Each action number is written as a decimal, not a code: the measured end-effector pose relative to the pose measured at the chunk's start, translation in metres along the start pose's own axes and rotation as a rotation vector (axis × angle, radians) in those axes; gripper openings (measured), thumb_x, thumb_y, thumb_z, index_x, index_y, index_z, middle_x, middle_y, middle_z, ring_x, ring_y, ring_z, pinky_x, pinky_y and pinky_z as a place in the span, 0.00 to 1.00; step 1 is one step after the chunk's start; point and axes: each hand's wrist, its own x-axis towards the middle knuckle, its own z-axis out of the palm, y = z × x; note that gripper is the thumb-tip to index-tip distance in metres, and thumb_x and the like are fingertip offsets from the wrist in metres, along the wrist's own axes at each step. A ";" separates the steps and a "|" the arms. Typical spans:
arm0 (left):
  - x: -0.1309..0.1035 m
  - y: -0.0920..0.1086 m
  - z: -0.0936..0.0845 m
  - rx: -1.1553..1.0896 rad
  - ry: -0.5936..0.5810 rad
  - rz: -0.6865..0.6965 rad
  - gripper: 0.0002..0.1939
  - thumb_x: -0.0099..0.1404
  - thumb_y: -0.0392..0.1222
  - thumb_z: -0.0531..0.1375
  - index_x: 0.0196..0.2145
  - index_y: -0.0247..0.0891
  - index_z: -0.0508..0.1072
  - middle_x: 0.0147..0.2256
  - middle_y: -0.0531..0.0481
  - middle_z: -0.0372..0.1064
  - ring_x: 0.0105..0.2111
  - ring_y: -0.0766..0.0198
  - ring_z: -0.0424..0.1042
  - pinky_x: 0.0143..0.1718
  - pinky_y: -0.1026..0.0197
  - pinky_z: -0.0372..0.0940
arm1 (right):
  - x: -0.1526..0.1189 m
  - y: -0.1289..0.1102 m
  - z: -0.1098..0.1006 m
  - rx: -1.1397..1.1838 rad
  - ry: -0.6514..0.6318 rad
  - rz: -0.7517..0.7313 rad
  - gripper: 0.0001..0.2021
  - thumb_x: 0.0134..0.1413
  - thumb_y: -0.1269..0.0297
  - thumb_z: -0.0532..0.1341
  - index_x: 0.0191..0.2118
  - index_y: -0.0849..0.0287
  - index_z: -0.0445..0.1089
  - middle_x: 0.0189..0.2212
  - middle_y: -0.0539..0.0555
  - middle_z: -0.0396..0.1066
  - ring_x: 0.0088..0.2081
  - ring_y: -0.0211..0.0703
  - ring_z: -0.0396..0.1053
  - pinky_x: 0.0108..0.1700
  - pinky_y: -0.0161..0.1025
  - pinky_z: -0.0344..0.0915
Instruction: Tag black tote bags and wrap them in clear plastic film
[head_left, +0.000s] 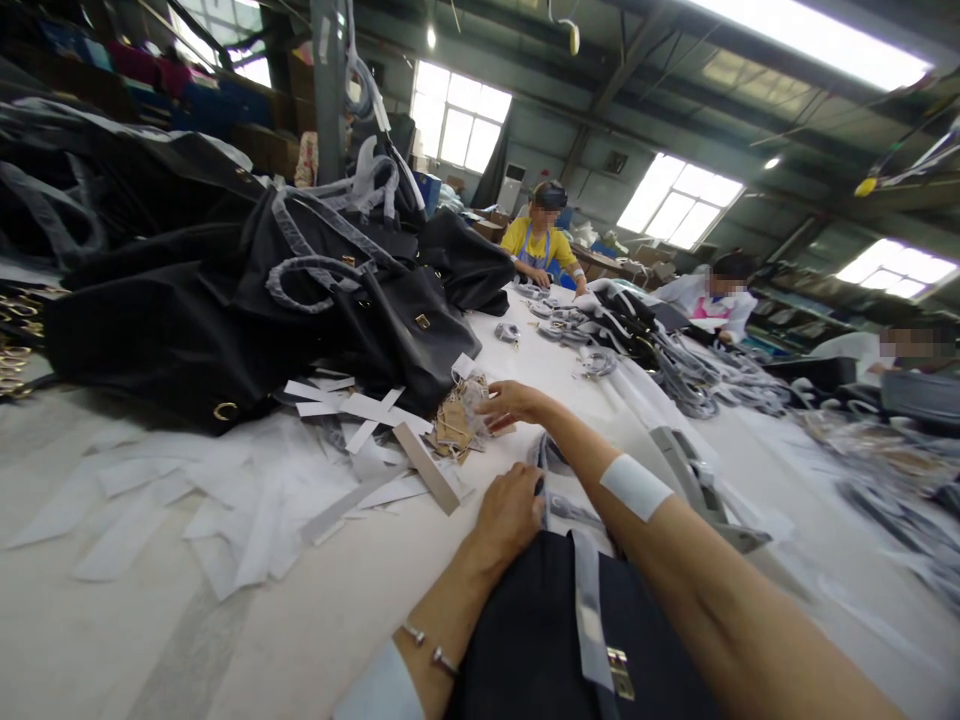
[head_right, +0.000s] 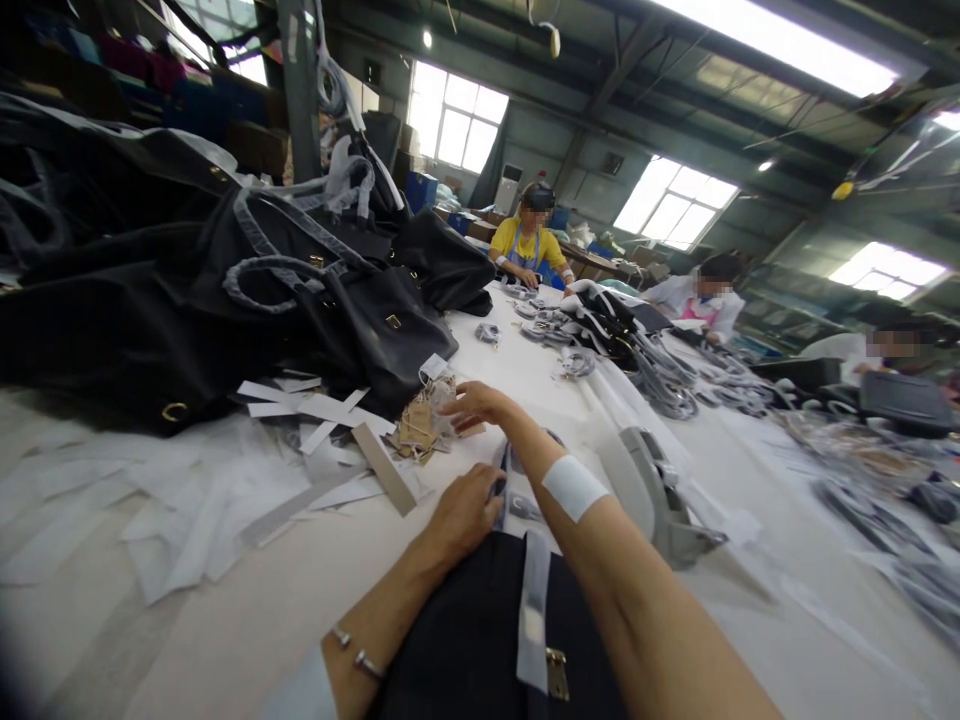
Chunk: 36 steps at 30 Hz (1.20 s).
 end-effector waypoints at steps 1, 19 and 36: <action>0.000 0.000 0.001 -0.017 0.013 -0.018 0.18 0.63 0.37 0.53 0.51 0.40 0.67 0.50 0.45 0.68 0.49 0.55 0.68 0.52 0.56 0.60 | -0.005 0.002 -0.012 -0.032 0.031 -0.017 0.32 0.31 0.60 0.75 0.47 0.63 0.69 0.35 0.56 0.75 0.32 0.43 0.73 0.31 0.40 0.75; 0.008 -0.006 0.010 -0.043 0.061 -0.128 0.15 0.61 0.35 0.54 0.44 0.30 0.74 0.42 0.34 0.74 0.45 0.48 0.73 0.45 0.53 0.66 | -0.035 0.024 0.052 -0.728 0.240 -0.310 0.05 0.43 0.69 0.65 0.30 0.58 0.76 0.38 0.58 0.75 0.47 0.54 0.70 0.48 0.46 0.64; 0.011 -0.008 -0.002 -0.410 0.286 -0.117 0.13 0.65 0.38 0.52 0.47 0.38 0.68 0.45 0.45 0.72 0.40 0.62 0.72 0.45 0.59 0.67 | -0.085 -0.015 -0.016 0.422 0.020 -0.352 0.14 0.38 0.64 0.74 0.27 0.64 0.70 0.21 0.51 0.72 0.23 0.35 0.70 0.26 0.33 0.72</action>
